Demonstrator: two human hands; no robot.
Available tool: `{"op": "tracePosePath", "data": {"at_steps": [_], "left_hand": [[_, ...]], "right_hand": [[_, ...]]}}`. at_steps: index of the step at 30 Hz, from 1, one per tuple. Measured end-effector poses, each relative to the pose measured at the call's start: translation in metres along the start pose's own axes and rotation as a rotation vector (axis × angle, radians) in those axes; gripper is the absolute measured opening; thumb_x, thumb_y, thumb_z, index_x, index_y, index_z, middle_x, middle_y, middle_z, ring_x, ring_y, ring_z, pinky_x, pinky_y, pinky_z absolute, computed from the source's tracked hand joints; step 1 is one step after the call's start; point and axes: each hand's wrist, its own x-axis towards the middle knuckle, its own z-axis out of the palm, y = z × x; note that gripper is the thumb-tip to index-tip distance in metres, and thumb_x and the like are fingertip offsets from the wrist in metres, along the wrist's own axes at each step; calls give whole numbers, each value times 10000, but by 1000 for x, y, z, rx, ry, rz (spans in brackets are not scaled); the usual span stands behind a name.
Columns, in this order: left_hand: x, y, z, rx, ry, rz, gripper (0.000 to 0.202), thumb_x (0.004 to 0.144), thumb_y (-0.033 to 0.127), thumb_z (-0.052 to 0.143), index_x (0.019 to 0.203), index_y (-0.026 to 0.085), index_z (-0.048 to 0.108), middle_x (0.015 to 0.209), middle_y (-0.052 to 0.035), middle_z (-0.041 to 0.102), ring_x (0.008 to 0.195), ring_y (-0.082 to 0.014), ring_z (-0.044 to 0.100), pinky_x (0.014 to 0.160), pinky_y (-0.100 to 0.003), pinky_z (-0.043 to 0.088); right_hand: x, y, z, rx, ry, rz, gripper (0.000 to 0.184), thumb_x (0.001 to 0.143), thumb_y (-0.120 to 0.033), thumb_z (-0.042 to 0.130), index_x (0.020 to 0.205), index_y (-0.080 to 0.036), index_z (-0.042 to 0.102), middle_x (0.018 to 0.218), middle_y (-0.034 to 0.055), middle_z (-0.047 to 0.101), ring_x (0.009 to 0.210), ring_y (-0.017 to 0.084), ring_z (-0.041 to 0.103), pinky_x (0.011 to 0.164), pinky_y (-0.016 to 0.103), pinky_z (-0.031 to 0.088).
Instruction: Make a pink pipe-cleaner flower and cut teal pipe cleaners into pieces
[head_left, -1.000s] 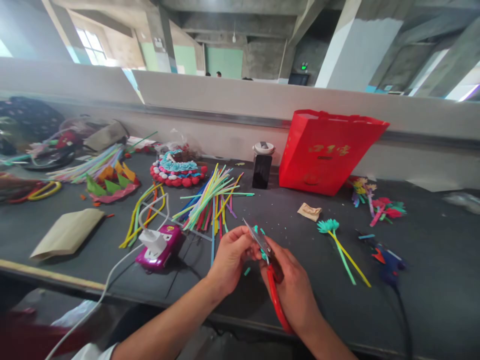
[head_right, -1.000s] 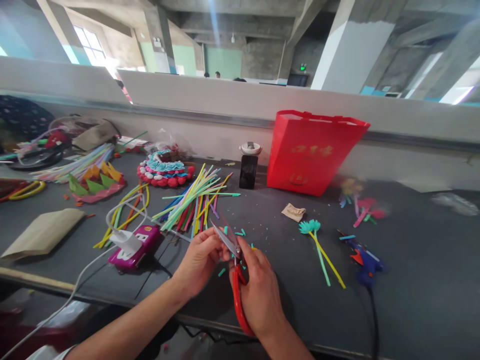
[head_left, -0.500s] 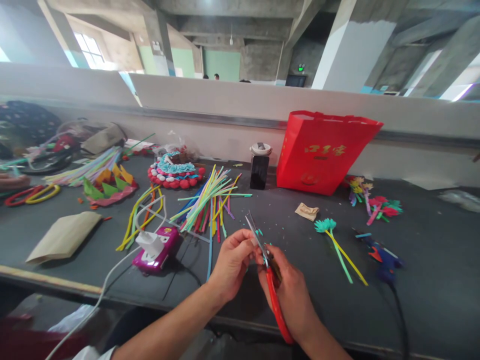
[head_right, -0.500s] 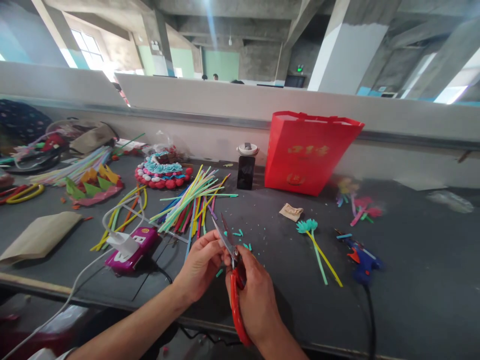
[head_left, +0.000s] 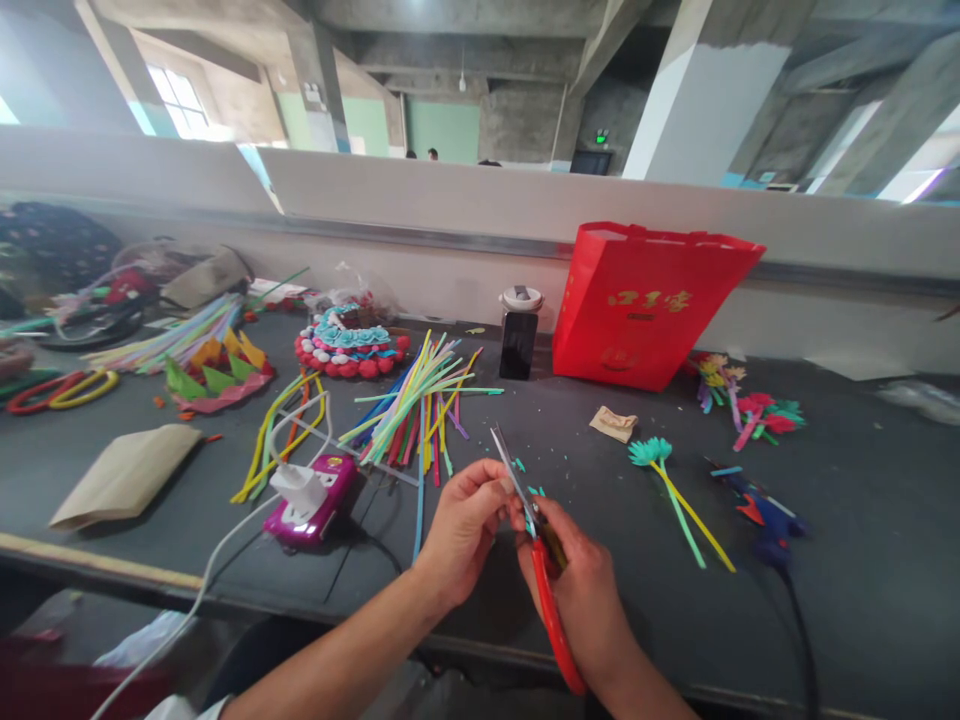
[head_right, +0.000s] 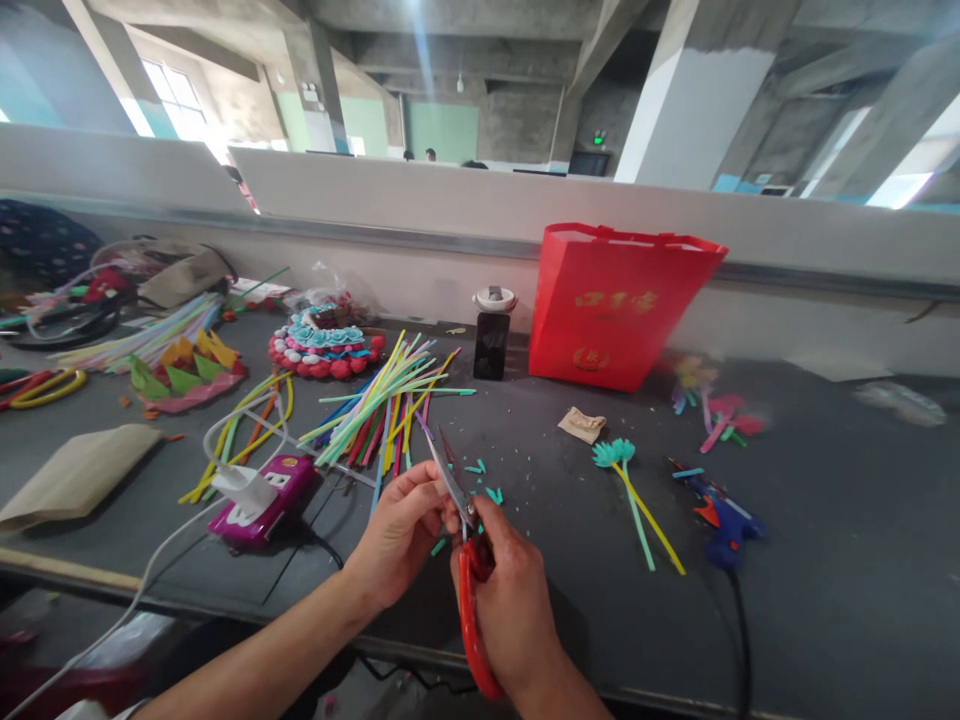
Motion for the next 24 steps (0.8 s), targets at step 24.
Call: {"op": "tracePosePath", "data": {"at_steps": [24], "left_hand": [[-5,-4,6,32,35,-9,136,745,221,728,736,153,610,557,20,599,508,-81,538,569,-197,415]], "right_hand": [[-3,5,7,30,58,6,392,794,-121,504,1153,-219,627,861,-17,724,689,129,675,652,174,537]]}}
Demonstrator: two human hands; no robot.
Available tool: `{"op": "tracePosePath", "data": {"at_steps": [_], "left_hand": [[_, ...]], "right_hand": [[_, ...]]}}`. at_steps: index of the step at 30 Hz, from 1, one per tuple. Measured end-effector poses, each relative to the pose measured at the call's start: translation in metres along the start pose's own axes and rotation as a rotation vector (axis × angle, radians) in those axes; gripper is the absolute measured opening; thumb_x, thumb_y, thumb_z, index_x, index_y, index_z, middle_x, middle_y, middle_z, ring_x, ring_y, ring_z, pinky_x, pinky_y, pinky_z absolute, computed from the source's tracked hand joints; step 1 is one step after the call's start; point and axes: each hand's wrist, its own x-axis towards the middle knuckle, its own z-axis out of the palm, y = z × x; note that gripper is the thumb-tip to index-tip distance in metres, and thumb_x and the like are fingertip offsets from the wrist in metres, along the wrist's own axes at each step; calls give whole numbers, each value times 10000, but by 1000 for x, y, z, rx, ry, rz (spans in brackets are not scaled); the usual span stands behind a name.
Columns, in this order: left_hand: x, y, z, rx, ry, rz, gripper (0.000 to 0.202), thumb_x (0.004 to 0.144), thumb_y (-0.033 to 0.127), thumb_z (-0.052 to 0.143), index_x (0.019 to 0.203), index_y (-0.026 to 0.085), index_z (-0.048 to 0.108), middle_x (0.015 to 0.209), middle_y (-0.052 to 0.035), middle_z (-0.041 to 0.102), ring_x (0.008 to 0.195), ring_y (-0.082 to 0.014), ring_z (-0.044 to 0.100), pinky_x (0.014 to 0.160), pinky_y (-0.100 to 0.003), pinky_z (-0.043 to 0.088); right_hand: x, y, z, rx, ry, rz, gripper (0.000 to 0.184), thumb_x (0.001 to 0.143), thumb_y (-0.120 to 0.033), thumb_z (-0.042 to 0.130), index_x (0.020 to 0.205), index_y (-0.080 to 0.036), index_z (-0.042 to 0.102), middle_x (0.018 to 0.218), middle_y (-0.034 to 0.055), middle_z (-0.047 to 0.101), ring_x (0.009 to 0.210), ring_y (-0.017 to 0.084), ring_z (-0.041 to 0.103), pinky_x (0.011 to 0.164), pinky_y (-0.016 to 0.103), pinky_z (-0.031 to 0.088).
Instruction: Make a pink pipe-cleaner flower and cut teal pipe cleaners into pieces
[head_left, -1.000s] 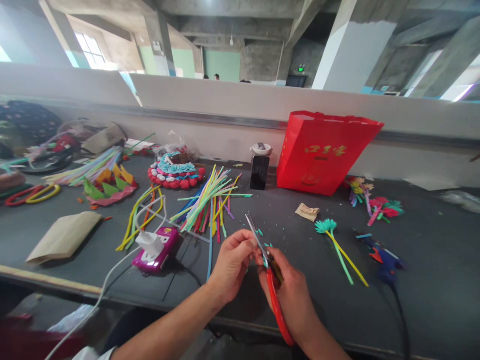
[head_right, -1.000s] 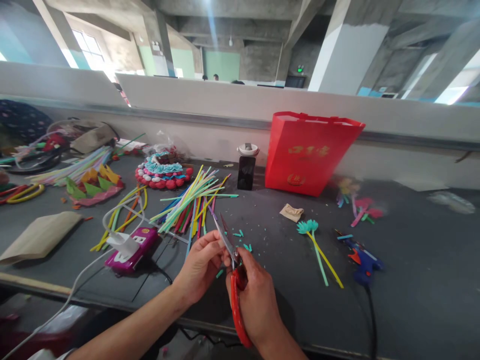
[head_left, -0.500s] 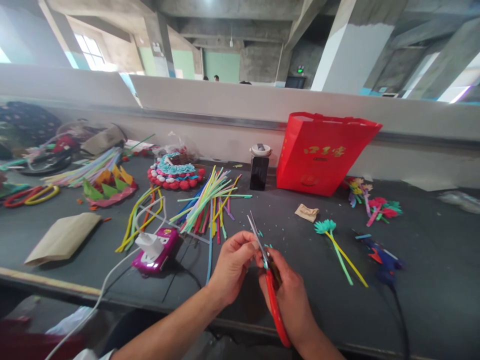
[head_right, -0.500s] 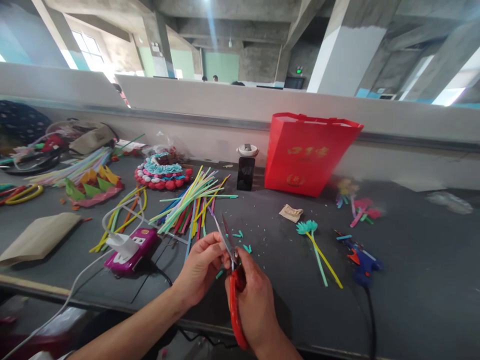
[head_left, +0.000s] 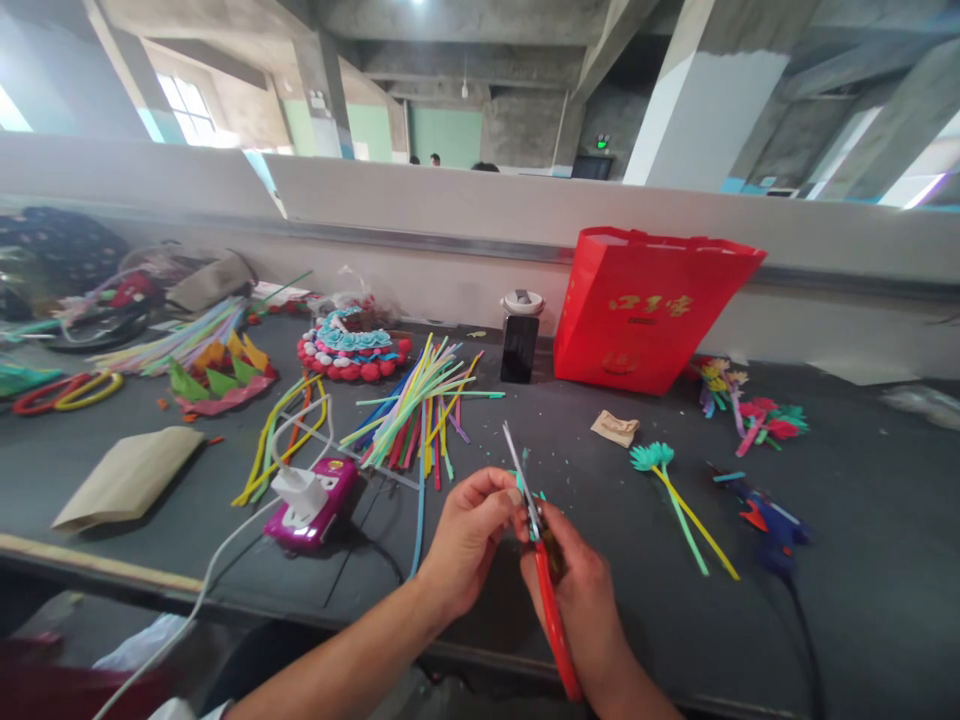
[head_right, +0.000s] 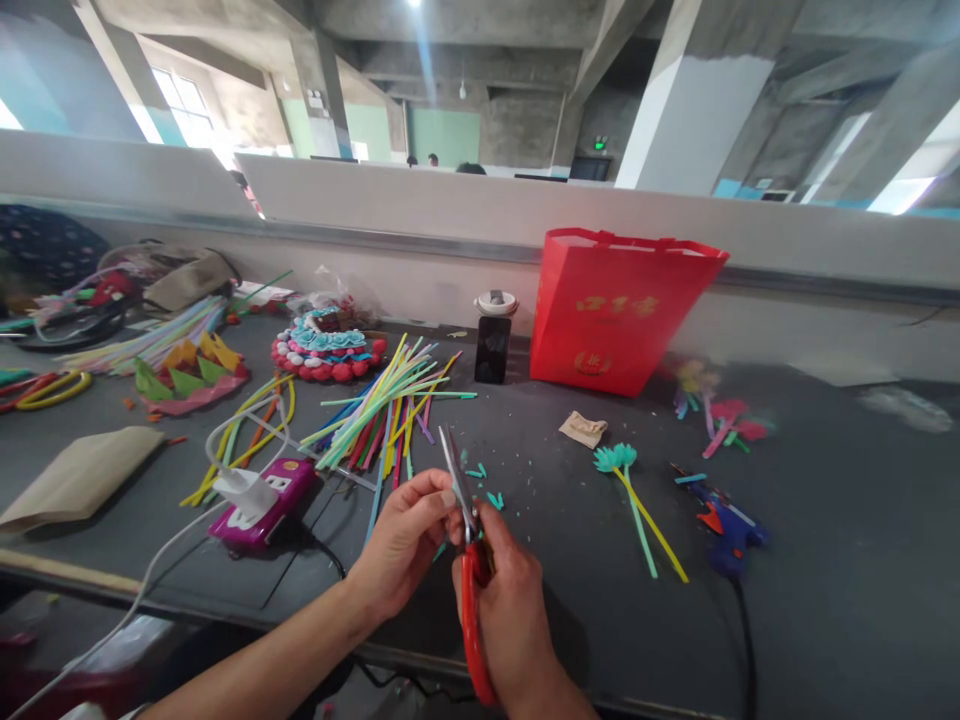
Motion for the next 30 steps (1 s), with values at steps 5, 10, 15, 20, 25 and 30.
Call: {"op": "tracePosePath", "data": {"at_steps": [5,10,15,20,25,30], "left_hand": [[1,5,-1,-5,-20,-22,126,740,215,718,718,151,612,590,14,606,517,-83,545,563,-199,419],[6,6,-5,27,-66,-128,90,689,158,700,681,134,614,583,12,585,468,-69,522,505,-187,389],[6,-4,-6,-13,-111,-285,109,666,178,716,688,129,621,566,8,563,447,-65,495,473,-187,397],[4,-4,-6,2,-131,-354,145,652,209,735,711,128,631,560,9,547,454,-64,476,449,-181,384],[4,-1,-5,203,-116,-219,137,708,249,706,731,135,633,584,10,553,499,-79,484,500,-201,416],[4,-3,-5,459,-117,2,180,734,298,724,771,142,641,658,10,586,537,-83,503,527,-202,411]], "right_hand": [[4,-4,-6,-35,39,26,315,841,-180,522,1134,-212,635,854,-1,724,704,138,679,662,194,534],[14,-7,-20,47,173,50,358,845,-286,604,1190,-191,600,886,39,710,730,165,688,636,233,559],[22,-14,-25,249,117,21,416,839,-306,629,1238,-218,550,835,22,682,657,151,667,592,243,573],[26,-20,-29,276,52,39,369,824,-316,627,1179,-227,578,777,-1,656,619,141,642,573,240,572],[26,-16,-30,246,129,80,382,804,-294,641,1168,-194,583,751,-16,647,602,123,629,545,212,545],[25,-8,-28,239,173,90,400,801,-295,652,1178,-180,585,770,-4,665,632,133,654,601,230,559]]}}
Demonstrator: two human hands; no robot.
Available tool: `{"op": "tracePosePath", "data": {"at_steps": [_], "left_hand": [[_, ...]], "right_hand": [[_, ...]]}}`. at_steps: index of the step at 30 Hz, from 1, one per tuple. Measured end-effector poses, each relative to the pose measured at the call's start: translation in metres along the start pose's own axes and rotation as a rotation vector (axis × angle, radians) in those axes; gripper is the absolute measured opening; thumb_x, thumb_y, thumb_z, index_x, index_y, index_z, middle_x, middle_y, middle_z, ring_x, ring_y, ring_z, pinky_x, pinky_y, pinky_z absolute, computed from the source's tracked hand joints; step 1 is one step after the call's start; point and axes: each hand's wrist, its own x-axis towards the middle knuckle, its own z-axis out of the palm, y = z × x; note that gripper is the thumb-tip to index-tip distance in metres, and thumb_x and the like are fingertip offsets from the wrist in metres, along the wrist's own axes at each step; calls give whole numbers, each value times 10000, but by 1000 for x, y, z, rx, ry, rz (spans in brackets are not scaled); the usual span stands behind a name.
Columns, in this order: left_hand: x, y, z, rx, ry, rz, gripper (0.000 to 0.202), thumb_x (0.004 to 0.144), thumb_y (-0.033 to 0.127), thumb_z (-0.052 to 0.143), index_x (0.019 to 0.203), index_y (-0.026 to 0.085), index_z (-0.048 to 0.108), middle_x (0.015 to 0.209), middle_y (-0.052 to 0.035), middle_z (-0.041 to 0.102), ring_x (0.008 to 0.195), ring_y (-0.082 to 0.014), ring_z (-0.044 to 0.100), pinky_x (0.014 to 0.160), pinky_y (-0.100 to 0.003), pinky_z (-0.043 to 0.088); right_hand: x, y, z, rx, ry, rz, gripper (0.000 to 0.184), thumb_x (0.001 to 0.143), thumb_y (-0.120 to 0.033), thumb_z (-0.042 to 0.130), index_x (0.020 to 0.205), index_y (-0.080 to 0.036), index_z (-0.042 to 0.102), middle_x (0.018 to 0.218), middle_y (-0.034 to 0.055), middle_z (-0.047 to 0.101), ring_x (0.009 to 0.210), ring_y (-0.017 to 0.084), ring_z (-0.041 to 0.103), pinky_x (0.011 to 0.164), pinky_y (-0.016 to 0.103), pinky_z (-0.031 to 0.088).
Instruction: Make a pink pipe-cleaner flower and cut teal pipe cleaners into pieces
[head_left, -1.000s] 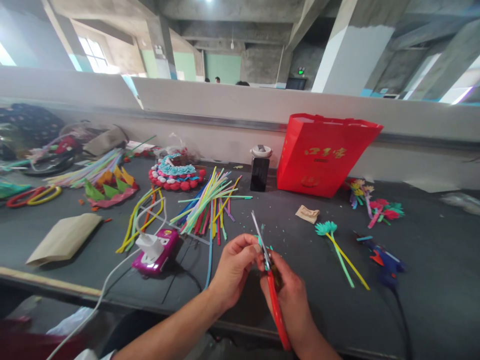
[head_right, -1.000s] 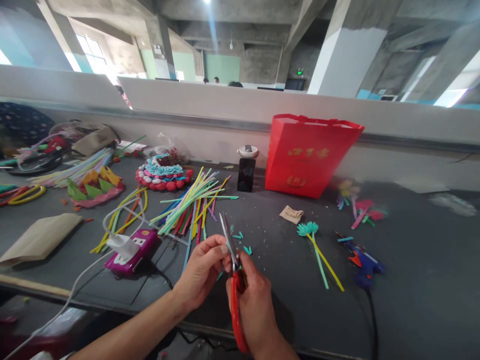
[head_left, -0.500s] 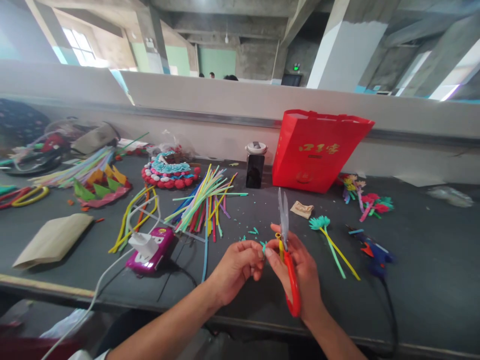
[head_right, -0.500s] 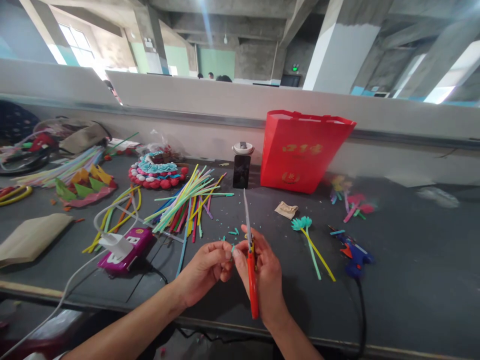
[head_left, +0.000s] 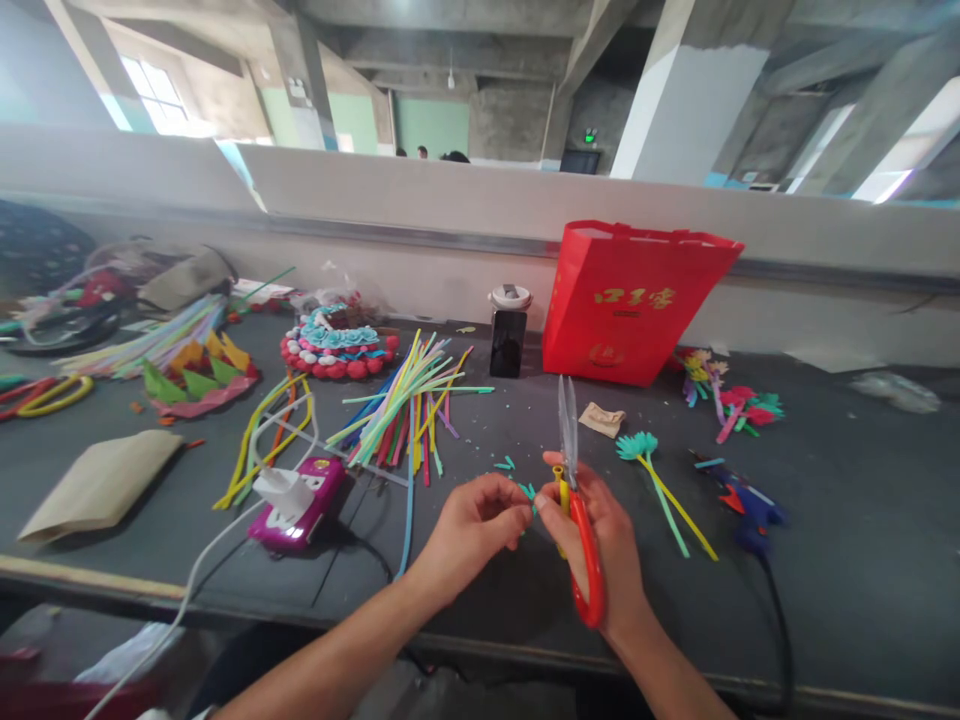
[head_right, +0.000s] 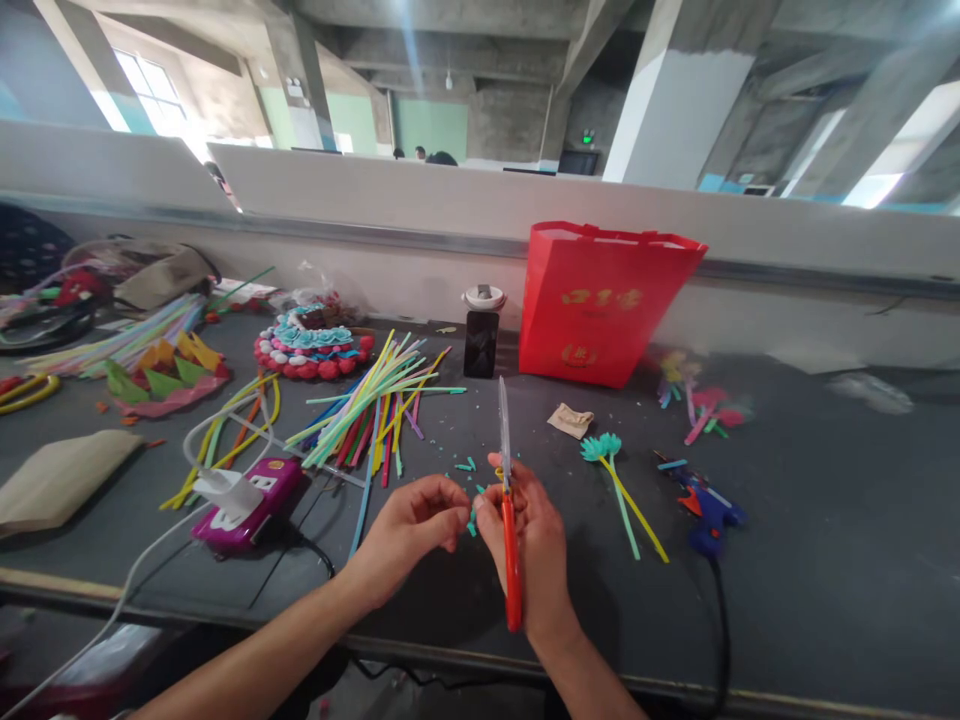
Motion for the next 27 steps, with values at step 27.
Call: {"op": "tracePosePath", "data": {"at_steps": [27], "left_hand": [[0,22,-10,-351,123,6,162,690,232,731,634,138,612,572,20,569,464,-62,478,477,-194,376]], "right_hand": [[-18,26,8,-406,-171,-188,451,833,-165,554,1280,-222,577,1150,75,686,1016,212,670,889,342,549]]}}
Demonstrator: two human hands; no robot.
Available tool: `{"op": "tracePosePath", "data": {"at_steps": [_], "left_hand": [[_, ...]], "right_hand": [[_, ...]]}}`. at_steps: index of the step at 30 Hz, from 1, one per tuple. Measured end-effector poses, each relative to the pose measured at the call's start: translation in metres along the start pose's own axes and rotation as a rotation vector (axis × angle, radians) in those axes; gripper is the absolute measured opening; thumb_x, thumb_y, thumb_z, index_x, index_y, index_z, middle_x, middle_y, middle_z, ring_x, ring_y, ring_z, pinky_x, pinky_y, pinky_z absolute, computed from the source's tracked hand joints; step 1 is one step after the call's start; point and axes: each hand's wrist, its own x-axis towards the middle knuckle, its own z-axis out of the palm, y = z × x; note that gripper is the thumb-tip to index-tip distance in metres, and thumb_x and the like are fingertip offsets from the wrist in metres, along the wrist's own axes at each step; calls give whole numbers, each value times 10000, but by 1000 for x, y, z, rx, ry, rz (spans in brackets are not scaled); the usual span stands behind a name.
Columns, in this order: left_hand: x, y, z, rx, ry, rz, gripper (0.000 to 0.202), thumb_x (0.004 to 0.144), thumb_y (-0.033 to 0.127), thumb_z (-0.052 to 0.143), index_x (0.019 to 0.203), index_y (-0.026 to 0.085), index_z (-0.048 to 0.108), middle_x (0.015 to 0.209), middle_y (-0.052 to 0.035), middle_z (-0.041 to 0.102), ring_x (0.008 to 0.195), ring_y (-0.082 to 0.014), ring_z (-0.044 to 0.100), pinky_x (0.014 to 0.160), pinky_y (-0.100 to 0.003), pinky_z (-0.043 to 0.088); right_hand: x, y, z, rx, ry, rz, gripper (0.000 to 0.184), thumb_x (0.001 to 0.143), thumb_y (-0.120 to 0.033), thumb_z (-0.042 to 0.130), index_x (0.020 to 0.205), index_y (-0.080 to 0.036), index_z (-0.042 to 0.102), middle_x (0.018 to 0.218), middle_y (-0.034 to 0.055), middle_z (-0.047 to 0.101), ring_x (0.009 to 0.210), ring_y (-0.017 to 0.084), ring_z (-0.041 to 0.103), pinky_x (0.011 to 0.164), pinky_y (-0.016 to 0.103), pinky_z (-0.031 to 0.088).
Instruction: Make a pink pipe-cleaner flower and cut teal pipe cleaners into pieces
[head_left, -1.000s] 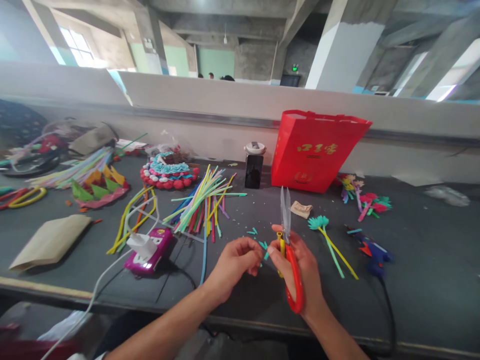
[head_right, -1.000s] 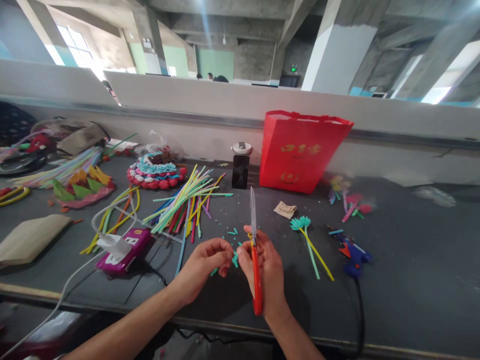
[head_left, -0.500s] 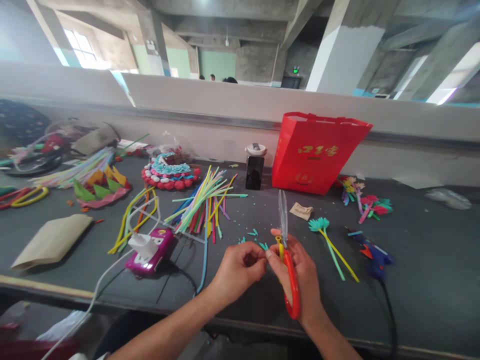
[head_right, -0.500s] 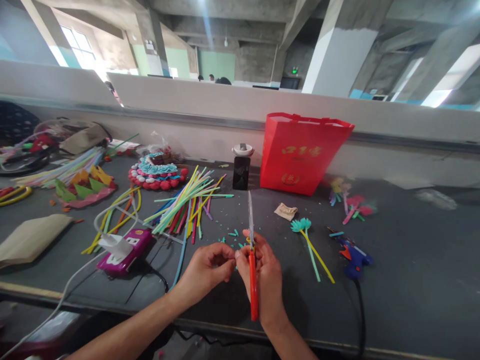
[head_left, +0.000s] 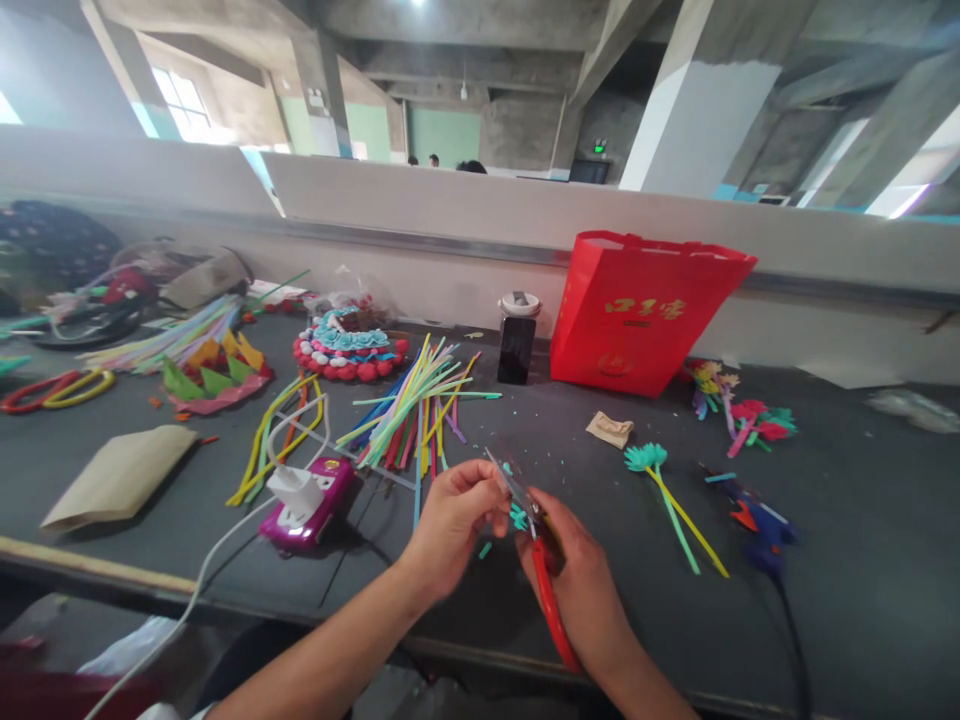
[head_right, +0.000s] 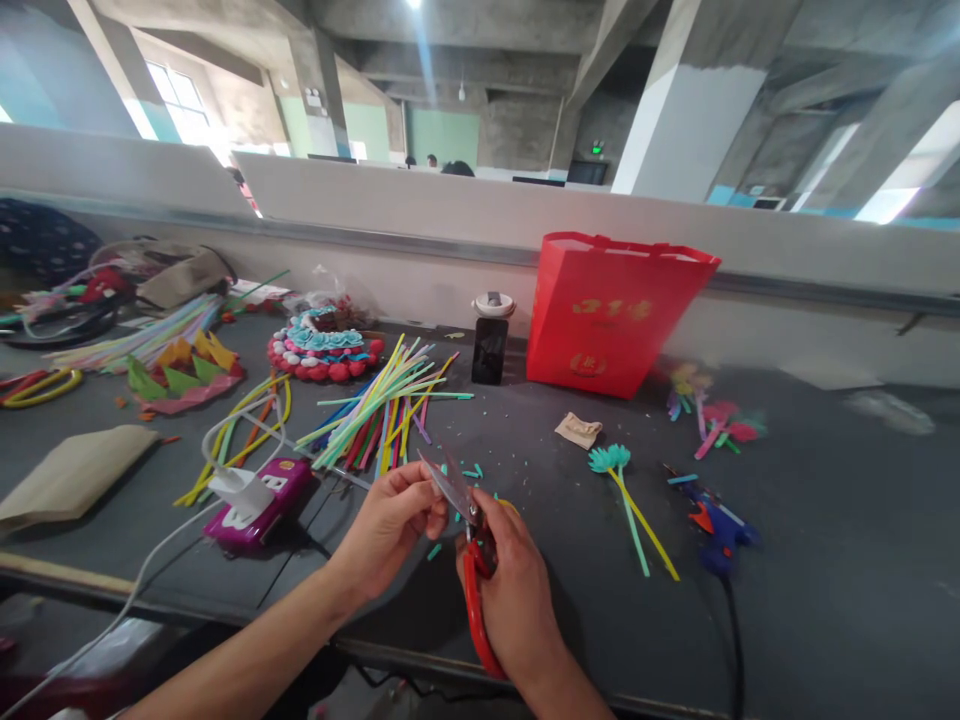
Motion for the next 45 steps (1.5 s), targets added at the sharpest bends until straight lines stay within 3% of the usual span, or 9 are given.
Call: {"op": "tracePosePath", "data": {"at_steps": [9,16,22,30,36,45], "left_hand": [[0,-4,2,6,2,-38,146,663,210,742,633,134,621,565,11,590,447,-61,481,466,-191,371],[-1,-5,2,-35,-31,-35,161,700,217,740,639,138,614,539,18,578,438,-57,471,469,-182,378],[-2,-5,1,-37,-27,-25,130,686,191,739,657,127,630,559,11,595,441,-55,476,470,-181,379],[-2,-5,1,-53,-42,-28,159,706,210,745,651,134,617,534,19,585,430,-56,484,470,-180,376],[-1,-5,0,-69,-39,-42,167,696,222,760,658,136,622,540,19,592,428,-59,489,464,-181,383],[-1,-7,2,-45,-51,-48,138,691,204,759,681,131,643,555,16,604,426,-63,504,463,-187,388]], "right_hand": [[-4,2,3,-19,16,-21,469,820,-146,565,1282,-226,564,1142,72,685,1014,214,676,884,335,551],[-6,-2,6,78,-6,19,399,845,-158,565,1238,-220,582,1043,46,716,881,177,704,790,266,565],[-7,1,8,40,23,-6,414,840,-180,585,1253,-198,569,1108,70,698,959,193,695,863,294,555],[-5,-7,7,113,33,-12,345,835,-174,568,1175,-201,617,912,24,729,725,150,701,645,198,560],[-6,-8,6,135,-18,29,296,841,-167,548,1119,-214,638,755,-21,677,658,138,669,606,182,533],[-6,-12,6,140,6,29,348,833,-159,535,1154,-210,660,697,-37,656,573,119,622,568,173,509]]}}
